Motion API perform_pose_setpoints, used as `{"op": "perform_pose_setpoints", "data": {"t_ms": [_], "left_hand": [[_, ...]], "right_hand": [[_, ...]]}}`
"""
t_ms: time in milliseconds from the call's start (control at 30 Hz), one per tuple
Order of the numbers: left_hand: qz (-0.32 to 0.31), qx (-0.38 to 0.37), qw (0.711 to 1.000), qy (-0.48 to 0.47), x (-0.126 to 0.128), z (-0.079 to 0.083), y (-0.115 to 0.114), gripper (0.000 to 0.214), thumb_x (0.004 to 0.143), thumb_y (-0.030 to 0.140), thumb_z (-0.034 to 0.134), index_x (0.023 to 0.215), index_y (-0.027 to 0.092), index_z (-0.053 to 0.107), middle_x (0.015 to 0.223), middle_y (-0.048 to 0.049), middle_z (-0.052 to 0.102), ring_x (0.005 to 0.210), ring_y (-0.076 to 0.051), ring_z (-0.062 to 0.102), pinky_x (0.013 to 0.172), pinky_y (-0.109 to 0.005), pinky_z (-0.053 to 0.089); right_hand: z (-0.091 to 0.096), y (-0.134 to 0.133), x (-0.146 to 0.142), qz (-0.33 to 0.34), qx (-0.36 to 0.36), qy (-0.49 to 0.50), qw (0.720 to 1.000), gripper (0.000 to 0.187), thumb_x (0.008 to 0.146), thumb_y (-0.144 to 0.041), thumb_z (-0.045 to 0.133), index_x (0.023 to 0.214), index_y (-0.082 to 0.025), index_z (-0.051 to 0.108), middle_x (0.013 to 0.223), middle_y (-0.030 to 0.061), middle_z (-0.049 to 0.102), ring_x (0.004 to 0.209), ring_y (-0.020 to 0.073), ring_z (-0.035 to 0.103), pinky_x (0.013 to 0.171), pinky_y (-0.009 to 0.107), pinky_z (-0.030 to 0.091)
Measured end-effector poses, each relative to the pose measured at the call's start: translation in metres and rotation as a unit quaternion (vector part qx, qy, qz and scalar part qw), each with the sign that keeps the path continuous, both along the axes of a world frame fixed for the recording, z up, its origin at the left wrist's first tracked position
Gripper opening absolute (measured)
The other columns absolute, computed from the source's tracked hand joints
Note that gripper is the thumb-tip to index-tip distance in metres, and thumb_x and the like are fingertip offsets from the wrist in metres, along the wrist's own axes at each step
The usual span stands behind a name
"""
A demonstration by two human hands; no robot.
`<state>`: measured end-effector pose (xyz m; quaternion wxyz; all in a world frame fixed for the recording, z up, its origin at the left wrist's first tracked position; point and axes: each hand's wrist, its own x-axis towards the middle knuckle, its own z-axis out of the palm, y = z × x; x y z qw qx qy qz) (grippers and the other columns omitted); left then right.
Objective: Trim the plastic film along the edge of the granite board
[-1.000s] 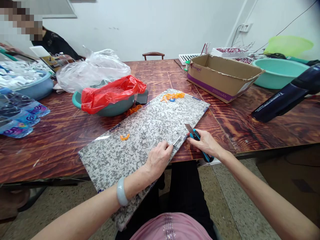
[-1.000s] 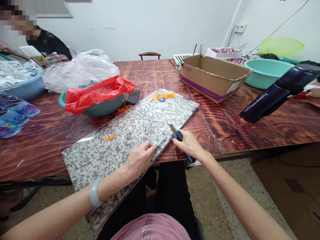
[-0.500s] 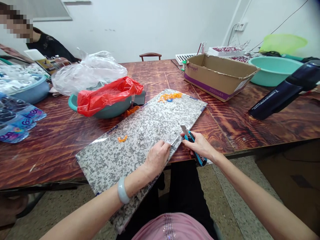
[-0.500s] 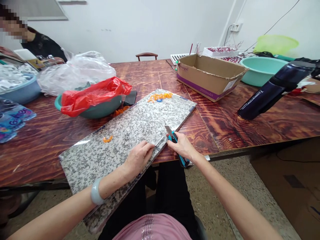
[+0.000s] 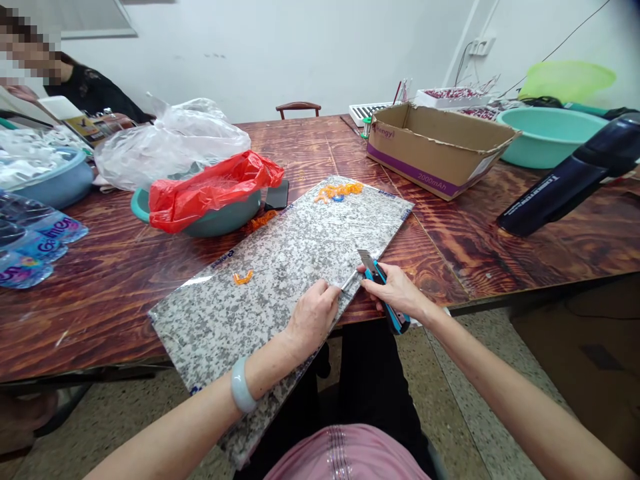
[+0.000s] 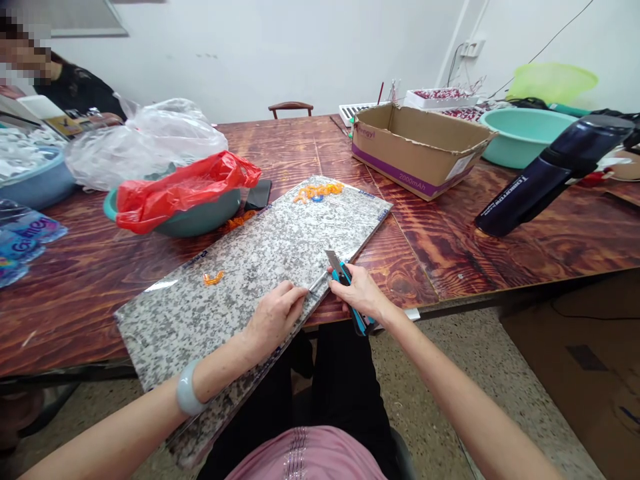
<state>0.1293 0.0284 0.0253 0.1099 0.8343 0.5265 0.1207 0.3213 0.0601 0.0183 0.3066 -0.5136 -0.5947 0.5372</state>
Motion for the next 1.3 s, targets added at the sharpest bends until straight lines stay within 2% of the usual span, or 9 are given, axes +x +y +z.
{"op": "perform_pose_setpoints", "data": {"t_ms": [300, 1300], "left_hand": [[-0.005, 0.01, 0.999, -0.042, -0.0036, -0.004, 0.0007, 0.022, 0.088, 0.021, 0.035, 0.094, 0.018, 0.056, 0.079, -0.0025, 0.048, 0.073, -0.013, 0.05, 0.064, -0.024, 0.039], [0.009, 0.009, 0.999, -0.039, -0.0023, -0.0035, 0.0019, 0.021, 0.087, 0.02, 0.036, 0.091, 0.017, 0.056, 0.078, -0.0017, 0.048, 0.073, -0.013, 0.05, 0.063, -0.025, 0.037]], "right_hand": [[-0.0004, -0.0004, -0.0002, -0.001, 0.002, 0.001, 1.0, 0.03, 0.077, -0.029, 0.053, 0.105, -0.019, 0.052, 0.057, -0.006, 0.048, 0.04, 0.0108, 0.051, 0.037, 0.02, 0.043], [0.0008, -0.0022, -0.0002, 0.007, 0.008, -0.017, 1.0, 0.031, 0.078, -0.029, 0.053, 0.108, -0.02, 0.051, 0.059, -0.006, 0.048, 0.041, 0.0107, 0.052, 0.037, 0.019, 0.043]]}}
